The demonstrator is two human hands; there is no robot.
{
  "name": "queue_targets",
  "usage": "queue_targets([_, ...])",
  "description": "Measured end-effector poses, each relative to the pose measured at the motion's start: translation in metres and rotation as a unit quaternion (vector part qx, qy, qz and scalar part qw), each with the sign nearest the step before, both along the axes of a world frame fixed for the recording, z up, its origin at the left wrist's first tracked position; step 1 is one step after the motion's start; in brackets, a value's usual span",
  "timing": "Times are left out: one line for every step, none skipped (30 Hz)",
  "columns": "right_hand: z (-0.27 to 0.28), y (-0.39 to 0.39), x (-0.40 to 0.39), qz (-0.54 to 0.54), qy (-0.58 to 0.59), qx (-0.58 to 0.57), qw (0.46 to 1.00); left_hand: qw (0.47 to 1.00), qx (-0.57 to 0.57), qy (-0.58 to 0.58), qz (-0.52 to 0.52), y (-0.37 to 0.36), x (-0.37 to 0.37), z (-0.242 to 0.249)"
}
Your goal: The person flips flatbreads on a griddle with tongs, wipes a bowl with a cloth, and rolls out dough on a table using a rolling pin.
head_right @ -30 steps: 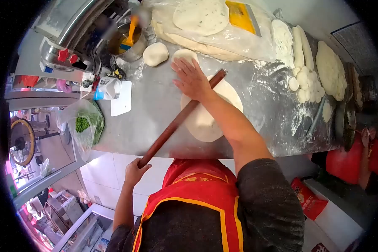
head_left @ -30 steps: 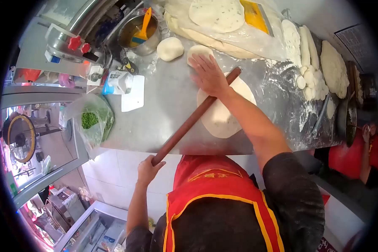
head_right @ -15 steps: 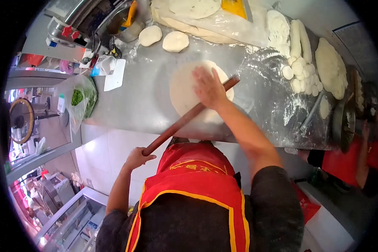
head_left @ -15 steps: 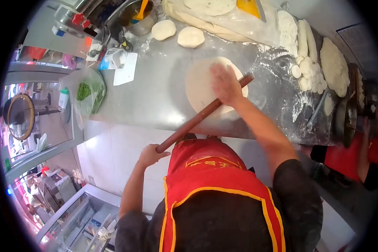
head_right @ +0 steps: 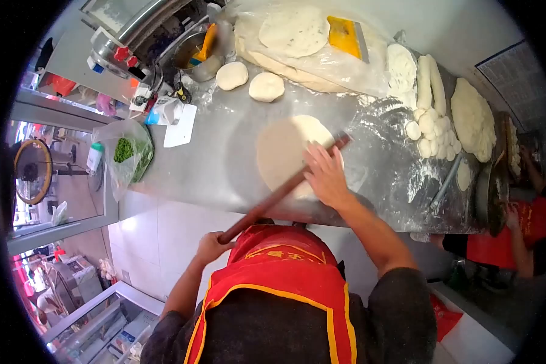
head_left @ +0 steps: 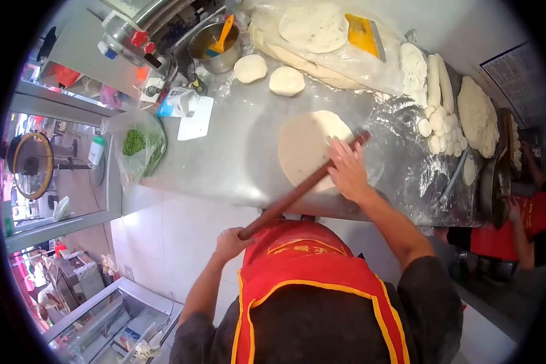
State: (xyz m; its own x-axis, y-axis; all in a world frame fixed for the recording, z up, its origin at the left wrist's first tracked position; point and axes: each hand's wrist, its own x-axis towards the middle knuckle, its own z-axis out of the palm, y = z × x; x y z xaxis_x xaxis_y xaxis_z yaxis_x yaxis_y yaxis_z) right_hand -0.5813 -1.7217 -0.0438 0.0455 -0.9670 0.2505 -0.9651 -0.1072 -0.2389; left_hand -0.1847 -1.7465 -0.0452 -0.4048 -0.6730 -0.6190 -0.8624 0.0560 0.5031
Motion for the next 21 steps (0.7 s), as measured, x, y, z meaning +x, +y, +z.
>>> queue_targets([-0.014, -0.027, 0.005, 0.014, -0.003, -0.003, 1.000, 0.996, 0.081, 0.004, 0.025, -0.016, 0.006, 0.003])
queue_targets([-0.023, -0.053, 0.014, 0.048, 0.016, 0.002, 0.999, 0.985, 0.142, 0.050, 0.086, -0.026, 0.021, -0.009])
queue_targets([-0.025, -0.080, 0.025, 0.036, -0.005, -0.010, 0.999, 0.964, 0.203, 0.095, 0.146, -0.037, 0.034, -0.020])
queue_targets([-0.039, -0.110, 0.033, 0.025, -0.009, -0.013, 1.000, 0.964, 0.190, 0.105, 0.152, -0.048, 0.042, -0.020])
queue_targets([-0.039, -0.139, 0.044, 0.011, 0.014, -0.023, 1.000, 0.965, 0.176, 0.116, 0.158, -0.062, 0.044, -0.016])
queue_targets([-0.033, -0.167, 0.054, -0.003, 0.006, -0.016, 1.000, 0.985, 0.133, 0.007, 0.107, -0.081, 0.035, 0.008])
queue_targets([-0.034, -0.186, 0.059, -0.005, -0.018, -0.034, 0.999, 0.992, 0.090, -0.021, 0.086, -0.092, 0.034, 0.014])
queue_targets([-0.031, -0.204, 0.064, -0.007, -0.041, -0.055, 0.998, 0.997, 0.010, -0.028, 0.065, -0.097, 0.034, 0.013])
queue_targets([-0.027, -0.215, 0.069, -0.012, -0.066, -0.077, 0.995, 0.996, -0.071, -0.034, 0.040, -0.105, 0.036, 0.013])
queue_targets([-0.022, -0.210, 0.068, -0.039, -0.146, -0.127, 0.980, 0.995, -0.088, -0.023, 0.047, -0.116, 0.042, 0.013])
queue_targets([-0.024, -0.199, 0.059, -0.085, -0.168, -0.140, 0.972, 0.993, -0.101, -0.011, 0.055, -0.123, 0.046, 0.011])
queue_targets([-0.027, -0.179, 0.044, -0.131, -0.189, -0.149, 0.962, 0.992, -0.109, 0.000, 0.064, -0.126, 0.050, 0.009])
queue_targets([-0.031, -0.149, 0.025, -0.180, -0.142, -0.168, 0.959, 0.992, -0.110, -0.006, 0.062, -0.136, 0.049, 0.019])
queue_targets([-0.026, -0.113, 0.010, -0.262, -0.093, -0.150, 0.949, 0.992, -0.114, -0.014, 0.058, -0.144, 0.055, 0.017])
queue_targets([-0.017, -0.080, -0.008, -0.335, -0.162, -0.091, 0.924, 0.991, -0.121, -0.019, 0.055, -0.154, 0.061, 0.015])
queue_targets([-0.040, -0.048, -0.033, -0.401, -0.148, -0.058, 0.902, 0.987, -0.151, -0.015, 0.042, -0.161, 0.065, 0.015])
queue_targets([-0.044, -0.024, -0.049, -0.416, -0.185, -0.028, 0.890, 0.982, -0.183, -0.012, 0.032, -0.164, 0.071, 0.016])
queue_targets([-0.043, -0.013, -0.055, -0.427, -0.223, 0.000, 0.876, 0.976, -0.218, -0.008, 0.024, -0.168, 0.076, 0.018])
queue_targets([-0.042, -0.015, -0.053, -0.443, -0.261, 0.013, 0.858, 0.975, -0.220, -0.008, 0.024, -0.166, 0.086, 0.010])
queue_targets([-0.043, -0.017, -0.049, -0.457, -0.300, 0.027, 0.837, 0.975, -0.221, -0.011, 0.025, -0.158, 0.099, -0.006])
queue_targets([-0.040, -0.021, -0.044, -0.470, -0.339, 0.042, 0.814, 0.975, -0.222, -0.014, 0.025, -0.156, 0.100, -0.003])
